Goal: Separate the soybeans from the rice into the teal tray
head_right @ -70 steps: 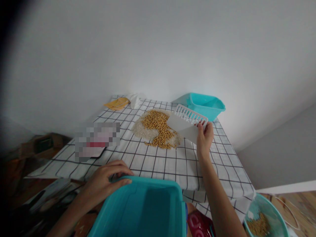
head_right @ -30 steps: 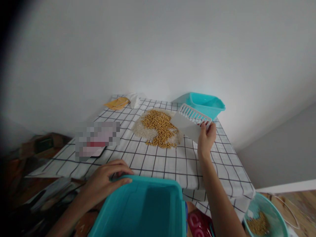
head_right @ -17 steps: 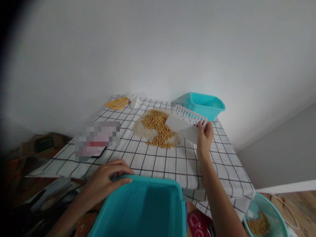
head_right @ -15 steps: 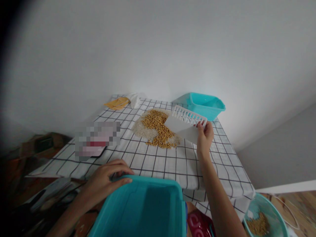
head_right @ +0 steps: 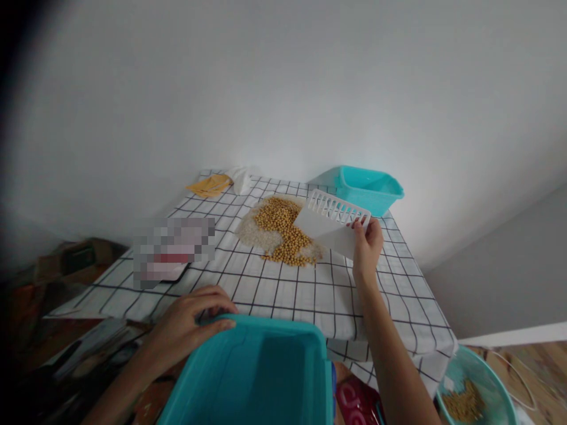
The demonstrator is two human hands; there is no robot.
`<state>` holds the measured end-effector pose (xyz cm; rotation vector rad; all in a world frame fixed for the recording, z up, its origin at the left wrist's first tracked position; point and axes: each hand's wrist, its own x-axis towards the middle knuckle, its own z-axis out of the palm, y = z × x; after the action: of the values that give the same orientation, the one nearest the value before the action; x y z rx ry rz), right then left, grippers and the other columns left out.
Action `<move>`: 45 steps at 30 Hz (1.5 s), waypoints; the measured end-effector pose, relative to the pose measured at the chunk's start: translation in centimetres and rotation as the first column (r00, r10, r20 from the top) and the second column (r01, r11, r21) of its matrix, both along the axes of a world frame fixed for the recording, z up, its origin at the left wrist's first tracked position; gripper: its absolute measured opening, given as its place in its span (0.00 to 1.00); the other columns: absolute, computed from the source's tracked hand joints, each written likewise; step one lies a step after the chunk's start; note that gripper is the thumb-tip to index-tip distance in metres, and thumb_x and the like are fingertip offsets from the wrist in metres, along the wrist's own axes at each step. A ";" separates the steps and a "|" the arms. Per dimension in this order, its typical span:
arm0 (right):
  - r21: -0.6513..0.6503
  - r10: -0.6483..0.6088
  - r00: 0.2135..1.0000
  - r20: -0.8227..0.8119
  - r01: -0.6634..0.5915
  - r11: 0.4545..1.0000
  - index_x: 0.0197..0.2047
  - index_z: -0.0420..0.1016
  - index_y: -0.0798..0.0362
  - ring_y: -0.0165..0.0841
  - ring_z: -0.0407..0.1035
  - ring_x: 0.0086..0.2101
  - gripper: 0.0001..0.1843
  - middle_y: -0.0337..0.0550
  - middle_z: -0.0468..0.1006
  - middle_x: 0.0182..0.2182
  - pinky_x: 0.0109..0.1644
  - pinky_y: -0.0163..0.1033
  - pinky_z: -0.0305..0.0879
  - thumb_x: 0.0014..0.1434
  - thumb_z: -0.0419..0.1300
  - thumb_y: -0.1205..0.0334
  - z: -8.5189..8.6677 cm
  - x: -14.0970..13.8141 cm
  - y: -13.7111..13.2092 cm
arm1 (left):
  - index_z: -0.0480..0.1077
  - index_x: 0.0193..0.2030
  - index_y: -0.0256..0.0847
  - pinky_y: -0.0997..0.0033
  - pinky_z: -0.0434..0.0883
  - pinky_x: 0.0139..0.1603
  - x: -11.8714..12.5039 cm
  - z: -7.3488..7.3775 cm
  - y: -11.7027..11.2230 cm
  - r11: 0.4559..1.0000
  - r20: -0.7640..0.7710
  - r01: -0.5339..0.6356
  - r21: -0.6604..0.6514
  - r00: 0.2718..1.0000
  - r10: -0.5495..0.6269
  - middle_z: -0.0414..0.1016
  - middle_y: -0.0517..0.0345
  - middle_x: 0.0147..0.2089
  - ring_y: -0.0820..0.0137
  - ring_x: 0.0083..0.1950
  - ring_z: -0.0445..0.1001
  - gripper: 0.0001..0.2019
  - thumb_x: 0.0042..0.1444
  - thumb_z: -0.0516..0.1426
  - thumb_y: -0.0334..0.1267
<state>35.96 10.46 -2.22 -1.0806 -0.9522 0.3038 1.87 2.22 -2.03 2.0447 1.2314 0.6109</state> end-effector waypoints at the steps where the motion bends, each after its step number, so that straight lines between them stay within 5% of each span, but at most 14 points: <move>1: 0.000 0.001 1.000 -0.002 -0.001 1.000 0.32 0.67 0.50 0.31 0.67 0.31 0.10 0.37 0.73 0.29 0.39 0.38 0.62 0.54 0.60 0.53 0.0 0.0 0.0 | 0.79 0.32 0.41 0.68 0.69 0.38 0.0 0.0 0.0 1.000 -0.003 0.001 0.000 1.000 -0.001 0.77 0.59 0.34 0.67 0.36 0.74 0.03 0.51 0.63 0.30; 45: 0.040 0.077 0.995 -0.066 -0.074 0.996 0.30 0.70 0.52 0.30 0.67 0.30 0.07 0.37 0.74 0.28 0.38 0.37 0.62 0.52 0.62 0.59 0.1 0.1 -0.1 | 0.80 0.33 0.41 0.69 0.68 0.38 0.2 0.2 -0.2 0.999 -0.020 -0.027 -0.032 0.999 0.026 0.79 0.59 0.35 0.66 0.37 0.75 0.04 0.52 0.62 0.32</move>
<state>36.03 10.40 -2.13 -0.9958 -0.9361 0.3810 2.04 2.06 -1.79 2.0156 1.2734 0.5808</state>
